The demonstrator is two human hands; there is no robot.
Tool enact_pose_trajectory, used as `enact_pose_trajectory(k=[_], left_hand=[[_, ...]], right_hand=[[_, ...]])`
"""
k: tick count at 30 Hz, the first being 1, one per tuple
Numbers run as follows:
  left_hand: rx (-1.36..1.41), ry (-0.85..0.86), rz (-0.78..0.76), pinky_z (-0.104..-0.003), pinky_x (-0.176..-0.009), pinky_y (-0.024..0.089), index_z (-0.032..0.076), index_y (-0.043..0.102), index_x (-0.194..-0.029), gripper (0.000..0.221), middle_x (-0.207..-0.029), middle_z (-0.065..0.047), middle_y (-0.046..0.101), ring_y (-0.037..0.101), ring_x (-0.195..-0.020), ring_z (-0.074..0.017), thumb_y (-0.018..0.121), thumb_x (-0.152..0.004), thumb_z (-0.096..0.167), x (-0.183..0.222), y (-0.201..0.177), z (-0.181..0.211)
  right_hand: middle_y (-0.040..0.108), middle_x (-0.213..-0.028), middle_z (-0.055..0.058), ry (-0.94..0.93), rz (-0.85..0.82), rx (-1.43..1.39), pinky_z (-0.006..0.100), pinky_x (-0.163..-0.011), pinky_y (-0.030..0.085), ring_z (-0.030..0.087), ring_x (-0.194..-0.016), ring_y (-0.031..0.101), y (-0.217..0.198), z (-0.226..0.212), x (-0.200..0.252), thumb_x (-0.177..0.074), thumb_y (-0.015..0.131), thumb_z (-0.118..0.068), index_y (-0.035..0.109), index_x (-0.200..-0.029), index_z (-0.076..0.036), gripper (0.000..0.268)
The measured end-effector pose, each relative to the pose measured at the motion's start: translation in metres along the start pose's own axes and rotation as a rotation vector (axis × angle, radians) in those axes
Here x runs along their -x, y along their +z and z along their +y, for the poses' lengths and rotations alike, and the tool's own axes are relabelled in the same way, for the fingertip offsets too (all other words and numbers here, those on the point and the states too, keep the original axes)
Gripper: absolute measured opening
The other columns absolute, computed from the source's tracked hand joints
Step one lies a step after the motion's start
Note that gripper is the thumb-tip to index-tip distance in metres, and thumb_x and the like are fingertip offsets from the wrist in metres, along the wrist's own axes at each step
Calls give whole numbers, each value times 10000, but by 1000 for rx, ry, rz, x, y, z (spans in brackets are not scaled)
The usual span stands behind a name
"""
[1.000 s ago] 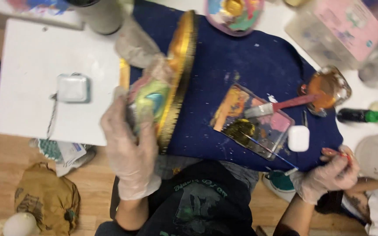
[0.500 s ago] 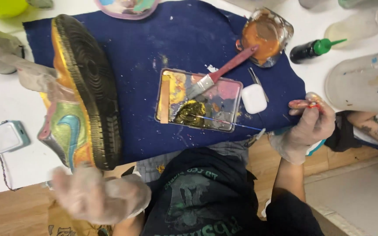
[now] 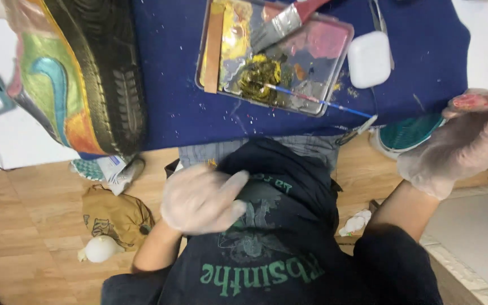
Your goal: Painting the sole of a sneaker with gold paint using a brush and palette.
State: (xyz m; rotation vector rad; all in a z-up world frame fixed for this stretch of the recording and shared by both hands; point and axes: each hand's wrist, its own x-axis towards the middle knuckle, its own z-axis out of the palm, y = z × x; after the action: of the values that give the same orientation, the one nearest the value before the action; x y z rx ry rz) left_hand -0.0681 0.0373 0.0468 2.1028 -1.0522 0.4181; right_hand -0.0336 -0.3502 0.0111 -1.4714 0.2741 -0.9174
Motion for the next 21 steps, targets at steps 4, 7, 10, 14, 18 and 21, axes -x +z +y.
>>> enact_pose_trajectory(k=[4, 7, 10, 14, 18, 21], left_hand=[[105, -236, -253, -356, -468, 509, 68, 731, -1043, 349, -603, -28, 608, 623, -498, -210, 562, -1052, 374, 0, 48, -13], [-129, -343, -381, -426, -570, 579, 23, 665, -1118, 330, -869, -105, 692, 694, -661, -293, 596, -1052, 339, 7, 76, -25], [-67, -351, -389, -383, -317, 461, 91, 591, -1012, 287, -586, -9, 521, 513, -389, -190, 478, -1099, 340, -3, 75, -23], [238, -247, -362, -358, -600, 565, 82, 639, -1344, 382, -848, -46, 671, 649, -661, -197, 540, -1066, 324, -19, 44, -4], [353, -177, -20, -320, -620, 549, 107, 726, -1174, 201, -859, -37, 751, 671, -628, -191, 662, -1028, 230, -32, 5, 5], [283, -172, 181, -348, -554, 460, 6, 706, -1162, 184, -1050, -65, 783, 482, -532, -205, 668, -995, 75, -34, -7, -6]], right_hand=[[616, -888, 195, -56, 91, -94, 385, -714, 450, 270, -704, 548, -26, 10, 6, -924, 744, -244, 660, -993, 56, 319], [611, -1065, 21, 152, -27, -223, 269, -860, 483, 127, -886, 563, -53, 15, 8, -987, 787, -203, 628, -1025, -90, 199], [576, -1124, 262, -261, -165, 31, 501, -1019, 484, 379, -1086, 569, -64, 16, -2, -1090, 628, -141, 580, -1133, 108, 257], [674, -1157, 341, -561, -677, 451, 585, -951, 486, 484, -963, 654, -1, -58, -12, -1238, 551, -92, 606, -1199, 129, 231], [616, -486, 36, -313, -1285, 762, 346, -521, 348, 145, -426, 506, 154, -153, -12, -1041, 521, -394, 834, -833, -55, 506], [558, -860, 59, -1279, -1327, 700, 435, -631, 371, 259, -744, 525, 180, -95, -13, -918, 747, 94, 555, -1182, -88, 374]])
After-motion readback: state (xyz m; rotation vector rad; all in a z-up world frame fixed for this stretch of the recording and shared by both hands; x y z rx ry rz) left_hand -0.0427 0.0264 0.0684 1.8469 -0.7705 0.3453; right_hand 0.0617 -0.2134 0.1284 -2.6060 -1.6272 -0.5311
